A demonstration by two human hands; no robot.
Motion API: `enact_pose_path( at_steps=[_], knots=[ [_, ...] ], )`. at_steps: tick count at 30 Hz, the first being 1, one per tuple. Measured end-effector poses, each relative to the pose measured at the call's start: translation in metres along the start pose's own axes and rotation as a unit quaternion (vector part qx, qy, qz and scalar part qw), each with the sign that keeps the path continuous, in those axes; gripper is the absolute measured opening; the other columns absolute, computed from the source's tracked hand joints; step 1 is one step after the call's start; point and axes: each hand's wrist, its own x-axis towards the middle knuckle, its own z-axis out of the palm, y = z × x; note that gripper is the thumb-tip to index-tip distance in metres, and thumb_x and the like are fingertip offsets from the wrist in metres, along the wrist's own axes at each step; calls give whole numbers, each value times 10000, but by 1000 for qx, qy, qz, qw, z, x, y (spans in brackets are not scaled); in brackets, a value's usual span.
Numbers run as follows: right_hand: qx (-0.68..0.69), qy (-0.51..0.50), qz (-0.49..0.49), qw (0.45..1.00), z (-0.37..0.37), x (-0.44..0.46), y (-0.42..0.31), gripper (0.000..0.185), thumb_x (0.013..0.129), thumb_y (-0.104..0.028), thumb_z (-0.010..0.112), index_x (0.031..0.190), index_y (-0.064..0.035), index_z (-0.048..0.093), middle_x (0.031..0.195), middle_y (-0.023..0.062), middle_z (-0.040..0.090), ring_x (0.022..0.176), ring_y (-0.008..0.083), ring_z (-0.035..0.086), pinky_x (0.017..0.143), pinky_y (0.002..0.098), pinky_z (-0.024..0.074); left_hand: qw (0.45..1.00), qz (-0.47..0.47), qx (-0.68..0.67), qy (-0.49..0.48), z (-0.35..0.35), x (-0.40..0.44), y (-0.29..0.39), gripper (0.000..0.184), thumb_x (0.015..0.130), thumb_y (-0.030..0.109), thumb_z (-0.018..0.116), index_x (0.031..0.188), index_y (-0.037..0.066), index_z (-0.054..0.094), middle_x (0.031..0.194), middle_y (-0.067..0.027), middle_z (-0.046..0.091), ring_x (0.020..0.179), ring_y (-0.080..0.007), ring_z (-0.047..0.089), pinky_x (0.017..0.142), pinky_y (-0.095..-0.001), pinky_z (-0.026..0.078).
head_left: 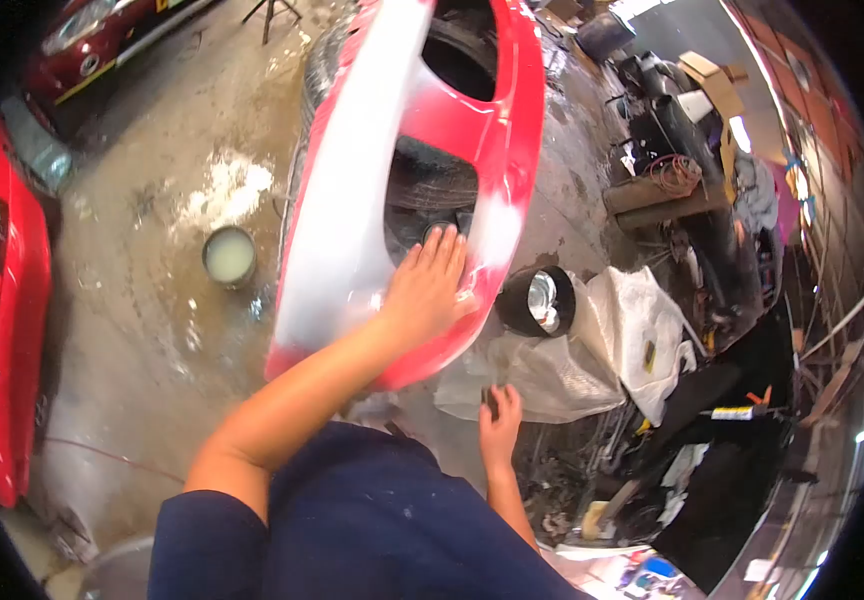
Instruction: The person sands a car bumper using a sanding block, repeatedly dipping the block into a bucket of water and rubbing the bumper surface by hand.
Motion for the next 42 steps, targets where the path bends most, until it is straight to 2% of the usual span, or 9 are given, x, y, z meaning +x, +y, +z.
enact_pose_path(
  at_steps=[3,6,11,14,22,28,32,37,42],
  knots=[
    [-64,-63,66,994,13,-80,67,454,859,-155,729,1307,-104,683,1464,230,542,1342,434,521,1137,505,417,992,7,-17,124,7,55,11,949,981,507,633,1610,-94,254,1697,-299,225,1599,-419,197,1293,-517,198],
    [-30,-84,199,976,28,-155,134,434,825,-139,705,1257,-91,707,1407,218,596,1295,419,565,1105,477,453,986,-13,13,163,20,112,18,970,1004,517,606,1629,-96,188,1713,-300,172,1616,-416,121,1305,-521,149],
    [57,-119,314,940,40,-262,228,420,789,-149,700,1200,-68,733,1225,210,684,1187,378,633,1030,454,505,984,-55,70,156,53,104,28,929,1020,478,601,1617,-113,204,1708,-303,182,1614,-423,122,1307,-527,130],
    [66,-126,398,906,29,-292,222,416,785,-153,718,1192,-68,738,1193,206,690,1153,377,647,1008,466,517,976,-35,115,182,70,75,28,919,1003,460,618,1605,-118,233,1686,-310,244,1600,-438,174,1302,-541,147],
    [86,-156,371,911,33,-327,267,359,818,-160,709,1163,-75,753,1186,228,690,1151,398,642,1016,478,510,969,-38,209,123,78,9,45,893,1022,461,592,1613,-103,231,1680,-290,279,1598,-444,174,1294,-564,146],
    [61,-149,314,936,28,-255,294,346,835,-134,684,1168,-63,745,1175,214,701,1167,393,641,1028,469,507,972,-61,217,71,76,-32,60,882,1008,455,612,1602,-102,271,1688,-283,269,1600,-446,156,1303,-557,124],
    [128,-134,204,961,39,-184,293,396,872,-143,674,1251,-32,695,1271,219,671,1228,393,618,1071,446,490,974,-56,217,11,65,-64,72,878,991,408,656,1595,-107,280,1685,-295,263,1593,-470,153,1297,-565,147],
    [260,-97,107,955,39,-82,206,477,874,-211,740,1300,-14,653,1290,214,666,1217,375,638,1051,423,503,989,-61,131,-25,86,-156,92,831,972,328,716,1590,-76,335,1684,-314,250,1579,-487,185,1281,-542,221],
    [389,-147,35,909,15,-35,87,521,893,-213,747,1352,-1,621,1339,218,646,1265,365,623,1083,423,481,953,-211,-152,-157,104,-245,95,752,984,330,719,1543,-74,419,1582,-317,440,1495,-454,401,1250,-501,307]
  ],
)
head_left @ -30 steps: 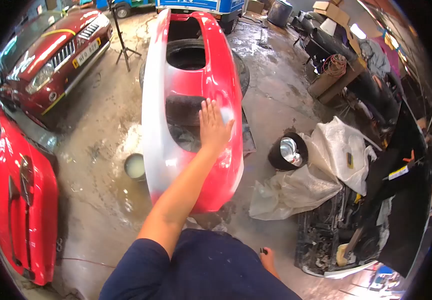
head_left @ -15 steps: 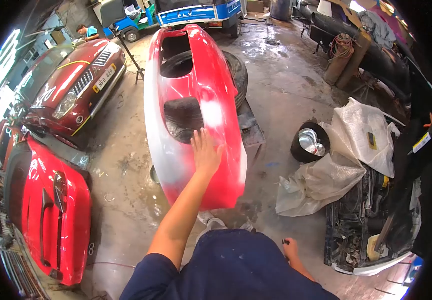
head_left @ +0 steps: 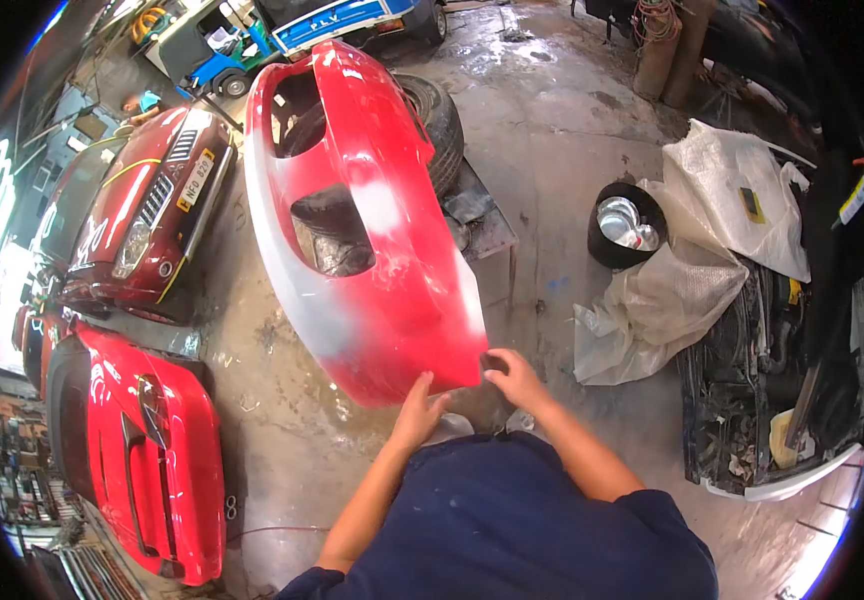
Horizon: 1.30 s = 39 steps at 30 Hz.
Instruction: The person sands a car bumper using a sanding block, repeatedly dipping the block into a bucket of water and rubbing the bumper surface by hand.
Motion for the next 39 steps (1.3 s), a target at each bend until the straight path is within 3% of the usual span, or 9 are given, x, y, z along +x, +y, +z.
enact_pose_path(
  at_steps=[6,9,14,19,22,26,31,35,39],
  knots=[
    [132,-56,-14,990,65,7,-61,611,916,-226,750,1432,35,552,1407,227,620,1335,357,590,1145,426,445,966,-82,-212,-122,-43,-10,38,744,970,248,764,1549,-47,403,1503,-249,546,1400,-354,544,1154,-448,449],
    [38,-112,-58,991,82,21,-103,597,957,-239,722,1451,41,537,1427,231,613,1356,356,581,1158,418,436,937,-35,-320,-136,-74,-7,39,744,988,196,759,1580,8,349,1455,-197,552,1351,-272,572,1093,-393,502],
    [44,-226,-77,970,137,61,-148,402,1027,-201,649,1367,13,632,1490,171,589,1431,315,516,1180,412,408,893,-87,-438,56,-118,-2,-42,442,1036,169,695,1395,23,483,1224,-54,638,1072,-124,615,971,-313,525],
    [-160,13,-173,972,169,163,-201,452,1008,-188,663,1409,9,594,1551,203,516,1478,357,448,1220,443,352,838,-134,-510,140,-219,-3,-129,466,993,119,740,1389,6,524,1151,-57,689,1064,-130,645,948,-306,524],
    [-222,152,-196,943,169,246,-233,480,1007,-176,652,1426,35,553,1570,208,483,1476,363,441,1229,457,337,825,-127,-520,180,-294,16,-186,353,992,218,736,1268,14,653,1091,-44,722,988,-144,676,912,-298,530],
    [-404,131,-261,867,176,364,-298,464,1065,-207,564,1451,49,532,1574,204,481,1482,349,433,1243,453,314,835,-228,-442,237,-297,66,-387,376,1002,319,709,1201,2,679,1059,-35,733,942,-121,662,849,-301,533],
    [-389,53,-203,897,173,488,-297,460,1108,-208,457,1509,12,505,1566,158,504,1481,271,438,1256,391,291,923,-306,-155,173,-259,140,-554,497,976,399,673,1308,33,617,1165,-287,711,1105,-463,679,951,-497,526],
    [-391,20,-114,913,146,512,-268,462,1105,-206,466,1511,11,502,1570,157,500,1482,270,437,1255,391,293,948,-267,-93,145,-245,206,-599,428,971,307,679,1311,55,615,1198,-257,694,1155,-462,637,975,-520,514],
    [-439,39,-56,896,132,507,-253,465,1103,-205,475,1514,11,499,1574,156,496,1482,269,436,1253,392,295,940,-325,10,107,-234,274,-630,308,961,228,667,1246,111,670,1263,-155,696,1195,-395,638,988,-500,501]
  ],
)
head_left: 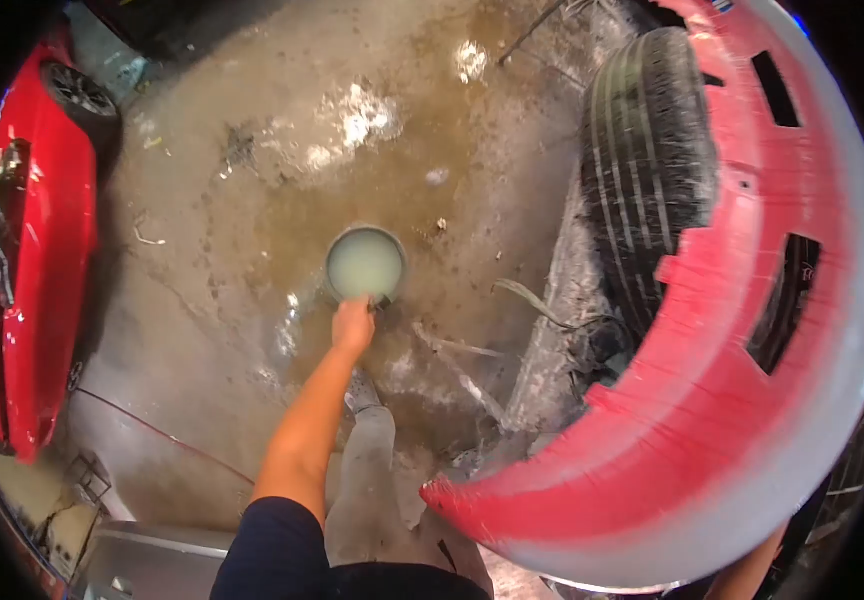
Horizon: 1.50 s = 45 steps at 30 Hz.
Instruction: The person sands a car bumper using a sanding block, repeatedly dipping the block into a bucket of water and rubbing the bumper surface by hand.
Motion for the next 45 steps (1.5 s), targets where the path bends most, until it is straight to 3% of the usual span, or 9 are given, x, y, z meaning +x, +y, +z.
enact_pose_path(
  at_steps=[2,9,17,20,23,27,32,40,45],
  knots=[
    [-27,-4,22,999,4,-1,5,466,1102,-205,479,1515,10,497,1576,155,494,1482,269,435,1252,392,296,977,146,120,96,38,48,-21,250,965,179,618,1198,158,705,1289,-117,695,1267,-334,610,1020,-487,468],
    [-97,-16,73,992,20,1,11,472,1098,-203,495,1520,9,492,1584,153,487,1483,267,434,1250,393,299,910,160,382,-2,120,155,-79,332,1018,232,521,1261,180,741,1406,-74,666,1400,-289,531,1182,-534,347],
    [-120,-37,88,988,38,14,11,481,1093,-201,512,1525,8,486,1592,151,479,1484,265,432,1247,394,303,879,25,364,-306,138,180,-85,341,1018,230,526,1268,148,743,1414,-136,669,1379,-290,576,1129,-432,455],
    [-108,-34,73,991,33,14,9,484,1091,-200,519,1527,8,484,1595,150,476,1484,265,432,1246,394,305,930,242,275,5,140,153,-119,371,989,186,583,1336,111,691,1430,-184,645,1347,-315,603,1091,-452,500],
    [-84,-29,48,995,22,14,3,488,1089,-199,526,1529,7,482,1598,149,473,1485,264,431,1245,394,306,965,207,72,146,81,95,-86,409,980,151,628,1383,78,638,1441,-214,623,1327,-355,612,1130,-461,475],
    [-37,-24,-2,999,11,13,-10,493,1087,-198,534,1532,6,479,1603,148,469,1485,263,430,1244,395,308,950,-60,-285,111,-6,2,-50,494,1003,256,693,1423,16,590,1390,-237,642,1300,-391,612,1081,-415,478],
    [51,1,-85,995,-10,-1,-40,499,1084,-196,545,1535,6,475,1608,147,464,1486,262,429,1242,395,311,895,-43,-394,205,-96,-114,-14,467,1020,225,718,1360,-52,555,1189,-97,680,1106,-174,636,1005,-350,505],
    [345,123,-213,906,-34,-128,-82,517,985,-138,672,1482,-63,551,1511,111,548,1399,241,509,1194,406,384,769,184,-577,205,-240,-390,225,380,1056,168,646,1377,-27,591,1287,-92,690,1188,-171,632,1060,-337,476],
    [533,-17,-205,821,-17,-278,-58,599,939,-79,714,1493,-24,492,1468,140,551,1346,248,557,1133,405,458,828,309,-467,32,-190,-528,382,361,1082,161,589,1388,-31,595,1320,-111,687,1187,-202,657,1074,-357,491]
  ],
)
